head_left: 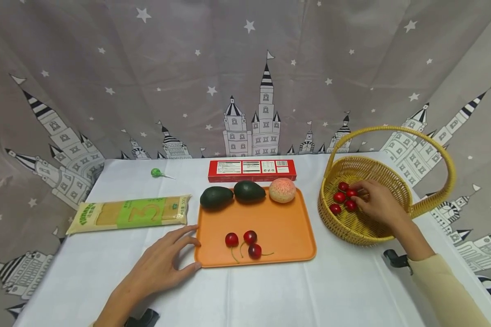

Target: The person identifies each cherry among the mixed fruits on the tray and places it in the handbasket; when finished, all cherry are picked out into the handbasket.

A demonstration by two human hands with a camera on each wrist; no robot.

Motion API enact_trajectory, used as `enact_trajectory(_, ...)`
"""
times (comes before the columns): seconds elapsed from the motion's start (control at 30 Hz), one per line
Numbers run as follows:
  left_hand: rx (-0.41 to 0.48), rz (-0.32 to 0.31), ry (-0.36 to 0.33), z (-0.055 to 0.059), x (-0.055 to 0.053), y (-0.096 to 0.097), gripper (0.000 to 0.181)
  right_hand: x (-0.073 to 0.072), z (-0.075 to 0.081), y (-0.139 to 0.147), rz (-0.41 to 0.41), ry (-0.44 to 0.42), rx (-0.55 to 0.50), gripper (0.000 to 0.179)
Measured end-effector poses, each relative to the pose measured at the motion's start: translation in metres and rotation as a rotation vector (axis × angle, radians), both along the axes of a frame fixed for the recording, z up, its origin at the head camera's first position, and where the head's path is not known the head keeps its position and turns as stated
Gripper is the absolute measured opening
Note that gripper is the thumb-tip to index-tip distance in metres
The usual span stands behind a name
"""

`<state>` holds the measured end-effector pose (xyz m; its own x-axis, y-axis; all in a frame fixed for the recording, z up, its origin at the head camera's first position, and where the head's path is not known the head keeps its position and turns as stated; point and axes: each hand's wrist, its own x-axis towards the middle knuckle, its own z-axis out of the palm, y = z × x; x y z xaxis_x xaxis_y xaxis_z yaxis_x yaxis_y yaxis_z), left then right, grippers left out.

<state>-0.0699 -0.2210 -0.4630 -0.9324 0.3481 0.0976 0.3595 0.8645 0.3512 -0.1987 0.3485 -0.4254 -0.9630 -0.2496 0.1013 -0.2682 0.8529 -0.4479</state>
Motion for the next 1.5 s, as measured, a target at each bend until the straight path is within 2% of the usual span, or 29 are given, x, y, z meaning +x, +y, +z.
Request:
enact_trajectory(0.2,0.005,-0.006,-0.001,-0.001,0.002,0.0,0.038,-0.003,-0.001,0.0,0.026,0.026,0.009,0.029)
enact_trajectory(0.33,0.002,-0.017,0.014,0.0,0.0,-0.002,0.037,-0.003,-0.002,0.0,0.028,0.005,-0.001,0.028)
enact_trajectory(0.5,0.005,-0.017,0.0,0.001,-0.001,-0.002,0.037,-0.003,-0.002,0.001,0.035,-0.008,-0.002,0.027)
enact_trajectory(0.7,0.003,-0.005,-0.011,0.0,-0.001,-0.001,0.037,-0.002,0.002,0.0,0.017,0.03,0.011,0.03)
enact_trajectory(0.9,0.008,-0.01,-0.006,0.001,-0.001,-0.001,0.037,0.007,0.007,-0.005,-0.006,0.127,-0.02,0.031)
enact_trajectory(1.13,0.01,-0.019,0.0,0.002,0.0,-0.001,0.037,0.026,0.014,-0.024,0.014,0.313,-0.094,0.025)
enact_trajectory(1.27,0.003,-0.01,-0.007,0.002,0.0,-0.001,0.037,0.036,0.023,-0.04,0.048,0.387,-0.134,0.03)
enact_trajectory(1.5,-0.007,0.001,-0.023,0.001,-0.001,0.0,0.037,0.05,0.026,-0.07,0.195,0.463,-0.202,0.035)
